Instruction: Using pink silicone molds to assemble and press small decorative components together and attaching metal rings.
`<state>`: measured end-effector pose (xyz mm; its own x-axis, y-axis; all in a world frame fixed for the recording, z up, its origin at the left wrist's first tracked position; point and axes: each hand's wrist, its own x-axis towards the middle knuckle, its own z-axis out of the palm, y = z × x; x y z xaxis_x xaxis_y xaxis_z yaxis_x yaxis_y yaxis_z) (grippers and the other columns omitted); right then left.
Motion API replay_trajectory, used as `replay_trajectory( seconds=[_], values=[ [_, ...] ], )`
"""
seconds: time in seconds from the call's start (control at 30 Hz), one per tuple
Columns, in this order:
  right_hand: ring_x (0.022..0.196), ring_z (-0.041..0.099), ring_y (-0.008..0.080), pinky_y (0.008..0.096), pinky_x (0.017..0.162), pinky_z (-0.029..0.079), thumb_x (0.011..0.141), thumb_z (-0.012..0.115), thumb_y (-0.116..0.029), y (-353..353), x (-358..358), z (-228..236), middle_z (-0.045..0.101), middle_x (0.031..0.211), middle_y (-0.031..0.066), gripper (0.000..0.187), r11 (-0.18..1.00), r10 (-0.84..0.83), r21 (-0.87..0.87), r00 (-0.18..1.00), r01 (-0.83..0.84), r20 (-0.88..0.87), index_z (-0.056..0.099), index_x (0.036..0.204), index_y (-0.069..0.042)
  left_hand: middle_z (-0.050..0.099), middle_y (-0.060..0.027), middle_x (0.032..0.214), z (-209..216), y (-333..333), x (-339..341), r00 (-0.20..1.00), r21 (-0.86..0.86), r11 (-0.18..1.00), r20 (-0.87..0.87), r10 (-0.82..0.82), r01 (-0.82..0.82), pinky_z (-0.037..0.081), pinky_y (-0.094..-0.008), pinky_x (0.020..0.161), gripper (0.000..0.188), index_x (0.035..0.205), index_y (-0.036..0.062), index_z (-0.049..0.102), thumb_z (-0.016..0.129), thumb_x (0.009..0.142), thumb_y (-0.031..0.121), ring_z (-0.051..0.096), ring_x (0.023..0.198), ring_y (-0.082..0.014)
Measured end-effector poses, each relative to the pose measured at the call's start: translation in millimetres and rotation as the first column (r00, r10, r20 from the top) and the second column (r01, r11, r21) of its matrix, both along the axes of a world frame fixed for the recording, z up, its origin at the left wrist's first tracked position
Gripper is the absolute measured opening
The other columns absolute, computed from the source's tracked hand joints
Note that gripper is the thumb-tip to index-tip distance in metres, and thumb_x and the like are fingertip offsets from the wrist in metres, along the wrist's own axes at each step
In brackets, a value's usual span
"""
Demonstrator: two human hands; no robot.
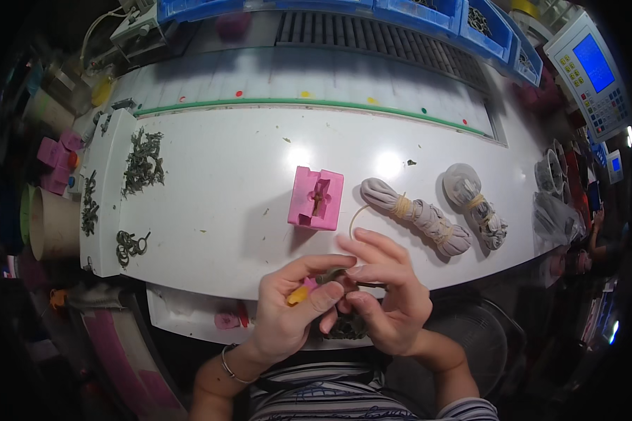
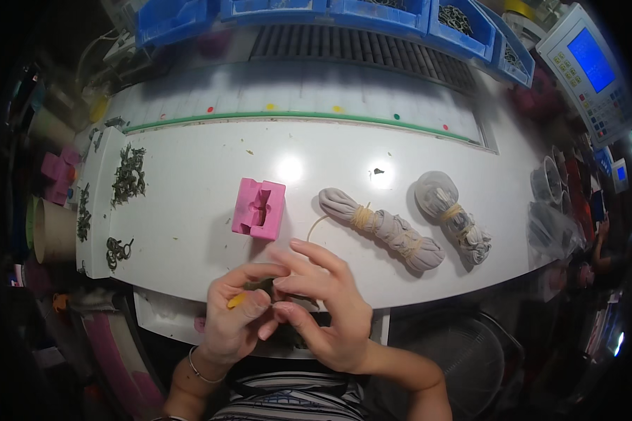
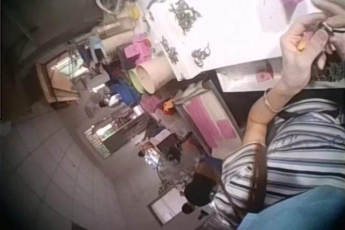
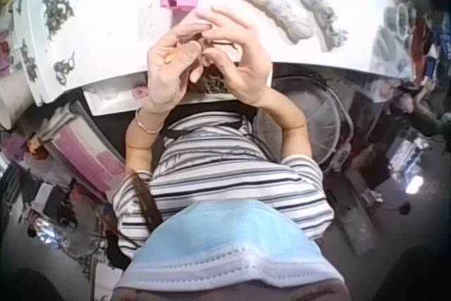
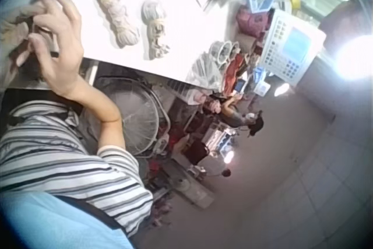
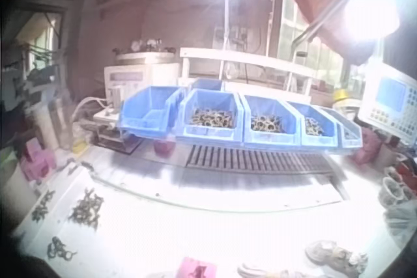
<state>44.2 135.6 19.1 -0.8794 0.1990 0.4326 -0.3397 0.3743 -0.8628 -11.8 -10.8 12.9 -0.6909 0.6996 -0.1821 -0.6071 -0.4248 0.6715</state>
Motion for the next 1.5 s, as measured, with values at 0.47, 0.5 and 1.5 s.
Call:
replay_trajectory(
  seconds=[0.47, 0.5, 1.5],
  values=[
    [0.045, 0.051, 0.0069, 0.0221, 0.043, 0.041, 0.086, 0.059, 0.000, 15, 13, 21, 0.059, 0.061, 0.0061, 0.005, 0.979, 0.035, -0.192, 0.866, 0.071, 0.499, 0.062, 0.090, 0.001, 0.058, -0.0072, 0.094, 0, 3, -7, 0.826, -0.288, 0.945, -0.562, -0.037, -0.154, 0.052, -0.0195, 0.059, 0.032, 0.111, -0.0012, 0.062, 0.062, 0.080, -0.009, 0.059, 0.071, -0.0083],
    [0.045, 0.051, 0.0069, 0.0221, 0.043, 0.041, 0.086, 0.059, 0.000, 18, 13, 21, 0.059, 0.061, 0.0061, 0.005, 0.979, 0.031, -0.190, 0.866, 0.075, 0.498, 0.062, 0.090, 0.001, 0.059, -0.0081, 0.093, 1, 2, -8, 0.797, -0.311, 0.936, -0.600, -0.061, -0.163, 0.053, -0.0208, 0.060, 0.034, 0.111, -0.0009, 0.062, 0.062, 0.078, -0.011, 0.060, 0.072, -0.0096],
    [0.054, 0.056, 0.0070, 0.0206, 0.045, 0.043, 0.088, 0.058, -0.011, 233, 102, 40, 0.063, 0.071, 0.0034, 0.012, 0.681, -0.710, 0.060, 0.640, 0.729, 0.294, 0.065, 0.090, -0.002, 0.048, -0.0006, 0.076, -10, 40, 0, 0.417, -0.414, 0.842, -0.872, -0.257, -0.346, 0.037, -0.0204, 0.056, 0.023, 0.099, 0.0010, 0.067, 0.064, 0.078, -0.007, 0.042, 0.063, -0.0091]
  ],
)
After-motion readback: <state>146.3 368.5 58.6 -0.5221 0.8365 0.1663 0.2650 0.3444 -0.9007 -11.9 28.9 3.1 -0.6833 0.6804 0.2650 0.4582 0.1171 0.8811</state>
